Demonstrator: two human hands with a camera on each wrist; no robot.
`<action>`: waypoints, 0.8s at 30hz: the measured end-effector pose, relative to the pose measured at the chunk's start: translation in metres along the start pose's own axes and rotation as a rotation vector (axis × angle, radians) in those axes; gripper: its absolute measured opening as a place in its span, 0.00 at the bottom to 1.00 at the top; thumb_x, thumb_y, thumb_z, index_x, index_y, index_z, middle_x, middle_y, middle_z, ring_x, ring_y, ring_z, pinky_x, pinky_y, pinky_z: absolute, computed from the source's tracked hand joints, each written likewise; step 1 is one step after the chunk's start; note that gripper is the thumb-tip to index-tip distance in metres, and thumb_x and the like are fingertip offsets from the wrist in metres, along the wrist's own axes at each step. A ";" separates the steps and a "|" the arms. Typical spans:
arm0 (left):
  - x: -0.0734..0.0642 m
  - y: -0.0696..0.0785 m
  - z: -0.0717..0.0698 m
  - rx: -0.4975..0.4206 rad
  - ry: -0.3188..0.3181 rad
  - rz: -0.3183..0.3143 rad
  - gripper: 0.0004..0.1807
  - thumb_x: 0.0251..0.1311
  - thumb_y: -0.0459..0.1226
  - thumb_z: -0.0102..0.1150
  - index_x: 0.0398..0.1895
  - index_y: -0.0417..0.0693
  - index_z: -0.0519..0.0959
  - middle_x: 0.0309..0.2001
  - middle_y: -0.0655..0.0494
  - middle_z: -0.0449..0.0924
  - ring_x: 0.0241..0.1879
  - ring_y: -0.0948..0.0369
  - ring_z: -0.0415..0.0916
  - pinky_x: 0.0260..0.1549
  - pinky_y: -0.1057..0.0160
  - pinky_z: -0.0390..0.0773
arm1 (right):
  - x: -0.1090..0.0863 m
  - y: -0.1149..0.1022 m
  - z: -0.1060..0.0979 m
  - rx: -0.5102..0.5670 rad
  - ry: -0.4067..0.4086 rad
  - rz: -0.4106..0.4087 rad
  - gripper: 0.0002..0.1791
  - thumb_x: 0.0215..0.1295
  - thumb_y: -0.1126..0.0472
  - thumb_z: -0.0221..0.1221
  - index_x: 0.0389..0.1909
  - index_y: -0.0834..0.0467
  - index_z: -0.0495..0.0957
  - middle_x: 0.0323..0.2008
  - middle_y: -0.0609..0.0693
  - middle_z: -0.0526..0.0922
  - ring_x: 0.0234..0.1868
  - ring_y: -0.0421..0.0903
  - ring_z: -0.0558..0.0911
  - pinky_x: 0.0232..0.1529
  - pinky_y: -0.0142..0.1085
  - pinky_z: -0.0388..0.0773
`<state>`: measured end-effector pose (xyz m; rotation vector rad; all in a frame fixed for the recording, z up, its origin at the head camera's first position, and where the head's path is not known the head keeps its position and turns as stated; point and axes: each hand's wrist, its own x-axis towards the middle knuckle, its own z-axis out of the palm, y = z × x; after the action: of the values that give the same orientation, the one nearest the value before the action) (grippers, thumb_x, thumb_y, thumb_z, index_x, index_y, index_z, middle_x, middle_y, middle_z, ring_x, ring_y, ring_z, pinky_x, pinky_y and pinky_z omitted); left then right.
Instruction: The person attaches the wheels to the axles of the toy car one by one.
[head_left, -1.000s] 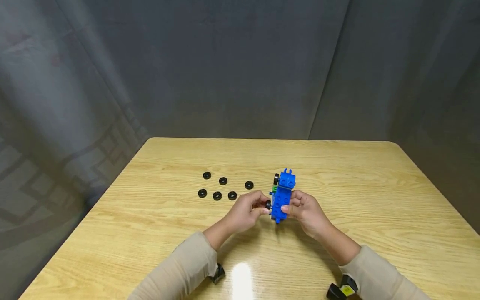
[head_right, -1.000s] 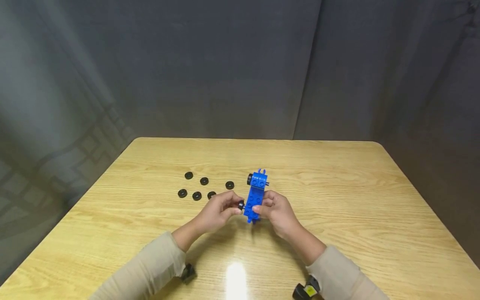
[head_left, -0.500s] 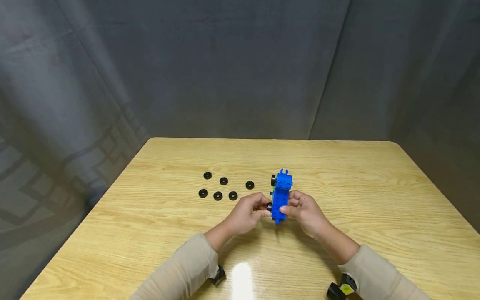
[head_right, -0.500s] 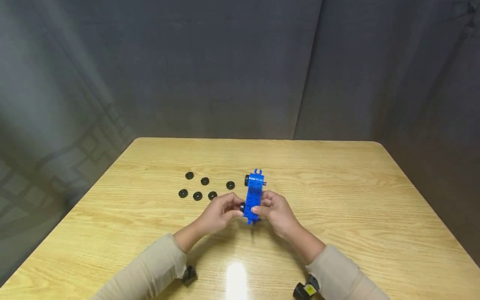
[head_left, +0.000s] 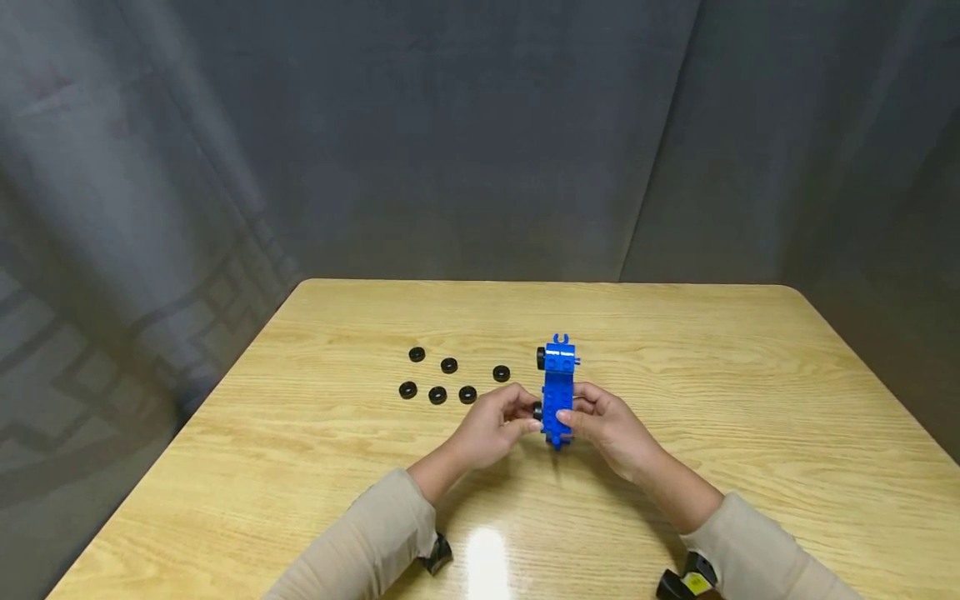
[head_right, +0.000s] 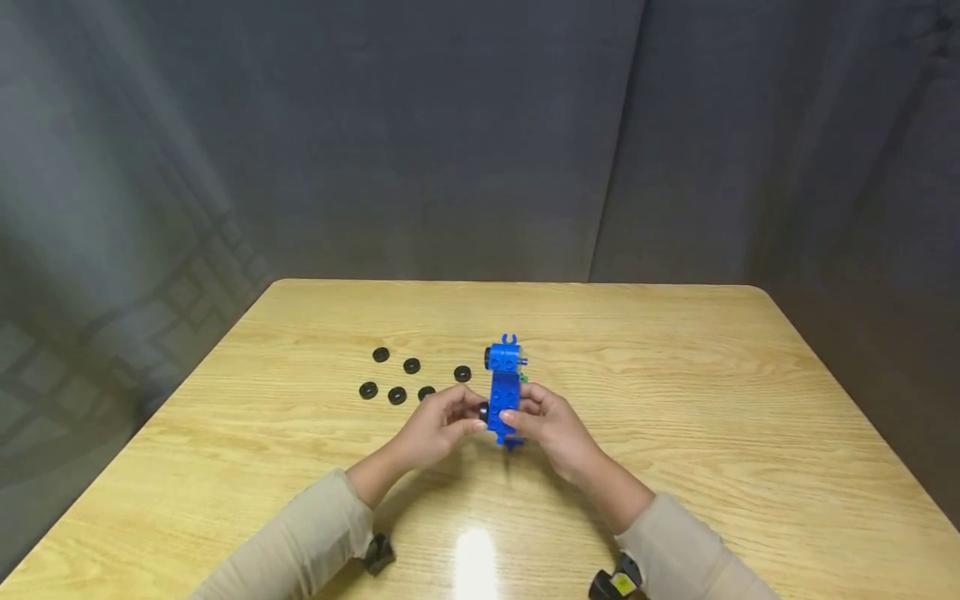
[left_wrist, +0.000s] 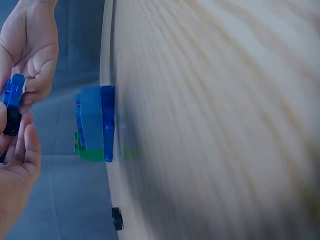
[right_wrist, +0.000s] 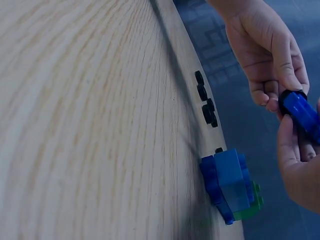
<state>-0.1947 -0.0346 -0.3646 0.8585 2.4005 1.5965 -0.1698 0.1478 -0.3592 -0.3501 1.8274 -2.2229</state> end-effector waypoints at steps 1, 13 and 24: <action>0.000 -0.001 0.000 -0.004 0.003 0.001 0.09 0.52 0.32 0.56 0.37 0.39 0.72 0.35 0.54 0.75 0.33 0.64 0.73 0.32 0.70 0.73 | 0.000 0.000 0.000 -0.001 -0.005 0.000 0.20 0.55 0.71 0.54 0.48 0.72 0.61 0.33 0.50 0.77 0.35 0.42 0.77 0.39 0.35 0.74; 0.002 -0.004 0.000 0.006 0.022 -0.024 0.13 0.51 0.33 0.58 0.41 0.41 0.73 0.39 0.53 0.75 0.34 0.65 0.73 0.32 0.69 0.74 | 0.002 0.004 0.002 -0.052 0.021 0.010 0.32 0.51 0.75 0.56 0.56 0.73 0.52 0.39 0.56 0.75 0.38 0.44 0.77 0.40 0.36 0.74; 0.001 -0.005 -0.006 -0.050 0.010 -0.075 0.17 0.49 0.34 0.59 0.44 0.40 0.72 0.41 0.49 0.75 0.35 0.63 0.74 0.32 0.68 0.74 | 0.000 0.005 0.002 -0.089 0.078 -0.009 0.29 0.50 0.77 0.53 0.54 0.74 0.53 0.35 0.53 0.76 0.35 0.42 0.78 0.39 0.35 0.74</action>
<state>-0.1999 -0.0405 -0.3667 0.7444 2.3588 1.6301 -0.1695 0.1453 -0.3635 -0.2919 1.9724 -2.1951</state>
